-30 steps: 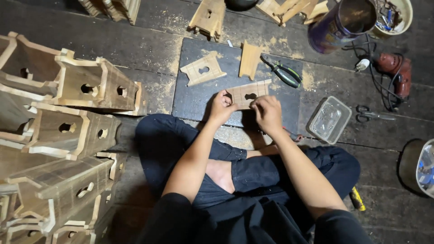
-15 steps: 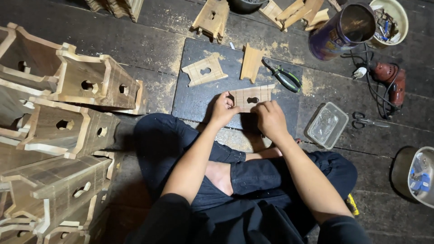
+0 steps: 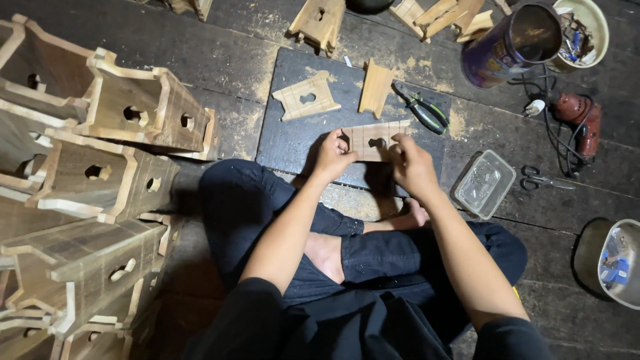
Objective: The person is assembling small wooden birdhouses by hand, aligning the wooden panels and securing them with nails using a hammer.
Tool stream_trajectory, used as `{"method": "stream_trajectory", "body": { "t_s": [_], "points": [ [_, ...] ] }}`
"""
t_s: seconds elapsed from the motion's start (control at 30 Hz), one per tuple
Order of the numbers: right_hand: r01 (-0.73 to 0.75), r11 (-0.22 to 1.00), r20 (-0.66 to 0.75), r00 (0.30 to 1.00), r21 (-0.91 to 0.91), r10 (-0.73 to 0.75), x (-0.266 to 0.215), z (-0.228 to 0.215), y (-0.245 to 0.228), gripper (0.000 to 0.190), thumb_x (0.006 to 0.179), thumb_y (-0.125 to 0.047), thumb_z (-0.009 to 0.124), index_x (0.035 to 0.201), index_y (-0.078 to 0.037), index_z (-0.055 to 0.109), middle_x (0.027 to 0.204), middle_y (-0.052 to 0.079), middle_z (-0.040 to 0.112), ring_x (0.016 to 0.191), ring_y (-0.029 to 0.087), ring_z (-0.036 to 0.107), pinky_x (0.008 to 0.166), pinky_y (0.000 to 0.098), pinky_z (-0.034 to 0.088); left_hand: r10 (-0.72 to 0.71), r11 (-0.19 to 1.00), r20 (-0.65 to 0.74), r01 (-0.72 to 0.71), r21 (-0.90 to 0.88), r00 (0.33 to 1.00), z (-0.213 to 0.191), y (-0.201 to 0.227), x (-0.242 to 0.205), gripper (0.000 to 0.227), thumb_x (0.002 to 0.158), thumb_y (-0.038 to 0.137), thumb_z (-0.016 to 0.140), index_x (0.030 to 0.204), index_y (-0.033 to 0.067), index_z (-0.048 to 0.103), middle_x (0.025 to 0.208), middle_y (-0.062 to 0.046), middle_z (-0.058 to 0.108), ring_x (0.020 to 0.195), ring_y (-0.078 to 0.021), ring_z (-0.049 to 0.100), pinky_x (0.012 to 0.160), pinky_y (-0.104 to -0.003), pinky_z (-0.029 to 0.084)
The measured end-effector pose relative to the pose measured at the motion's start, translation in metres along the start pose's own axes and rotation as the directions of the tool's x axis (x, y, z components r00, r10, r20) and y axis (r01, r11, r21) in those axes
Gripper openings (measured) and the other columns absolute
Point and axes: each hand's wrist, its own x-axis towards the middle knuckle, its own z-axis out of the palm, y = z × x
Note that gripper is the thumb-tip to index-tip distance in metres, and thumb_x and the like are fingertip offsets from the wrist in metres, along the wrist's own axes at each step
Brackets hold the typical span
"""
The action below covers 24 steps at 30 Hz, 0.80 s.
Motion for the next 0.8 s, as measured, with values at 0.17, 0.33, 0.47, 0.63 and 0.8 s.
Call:
{"method": "stream_trajectory", "body": {
  "t_s": [0.17, 0.33, 0.47, 0.63, 0.8],
  "points": [
    [0.015, 0.989, -0.128, 0.992, 0.147, 0.004, -0.006, -0.001, -0.006, 0.039, 0.086, 0.010, 0.067, 0.116, -0.012, 0.077, 0.086, 0.012, 0.071, 0.078, 0.037, 0.071, 0.073, 0.0434, 0.057, 0.008, 1.000, 0.001, -0.008, -0.005, 1.000, 0.000, -0.016, 0.008, 0.073, 0.070, 0.006, 0.088, 0.136, -0.0037, 0.057, 0.077, -0.011, 0.064, 0.067, -0.0164, 0.070, 0.060, -0.029, 0.060],
    [-0.073, 0.965, -0.152, 0.982, 0.251, 0.113, -0.007, 0.015, -0.008, 0.014, 0.092, -0.003, 0.076, 0.098, -0.015, 0.078, 0.079, 0.007, 0.073, 0.075, 0.030, 0.073, 0.071, 0.0395, 0.056, 0.006, 1.000, 0.007, -0.006, -0.029, 1.000, -0.001, -0.016, 0.008, 0.076, 0.070, 0.007, 0.090, 0.137, -0.0040, 0.055, 0.078, -0.012, 0.065, 0.066, -0.0172, 0.070, 0.060, -0.030, 0.060],
    [0.015, 0.989, -0.177, 0.984, 0.149, 0.012, -0.008, 0.023, -0.004, 0.010, 0.091, -0.007, 0.082, 0.093, -0.016, 0.078, 0.090, 0.006, 0.076, 0.094, 0.035, 0.072, 0.083, 0.0431, 0.053, 0.010, 1.000, 0.006, -0.010, -0.019, 1.000, -0.002, -0.017, 0.008, 0.076, 0.070, 0.007, 0.090, 0.137, -0.0041, 0.056, 0.078, -0.012, 0.066, 0.067, -0.0173, 0.071, 0.060, -0.030, 0.060],
    [0.030, 0.999, -0.152, 0.988, 0.033, -0.024, -0.019, 0.029, 0.020, 0.009, 0.091, -0.013, 0.085, 0.093, -0.015, 0.077, 0.102, 0.004, 0.070, 0.114, 0.033, 0.063, 0.093, 0.0447, 0.044, 0.015, 1.000, 0.007, -0.014, -0.024, 1.000, -0.002, -0.011, 0.006, 0.076, 0.070, 0.007, 0.091, 0.137, -0.0045, 0.056, 0.078, -0.012, 0.066, 0.067, -0.0177, 0.072, 0.060, -0.030, 0.061],
    [0.034, 0.999, -0.175, 0.984, -0.033, -0.039, -0.018, 0.036, 0.019, 0.011, 0.091, -0.013, 0.084, 0.090, -0.016, 0.074, 0.095, 0.001, 0.067, 0.107, 0.030, 0.064, 0.089, 0.0423, 0.045, 0.002, 1.000, 0.004, -0.002, -0.024, 1.000, -0.002, -0.016, 0.006, 0.078, 0.070, 0.007, 0.091, 0.138, -0.0043, 0.055, 0.079, -0.012, 0.065, 0.068, -0.0174, 0.071, 0.060, -0.029, 0.060]
  ]
}}
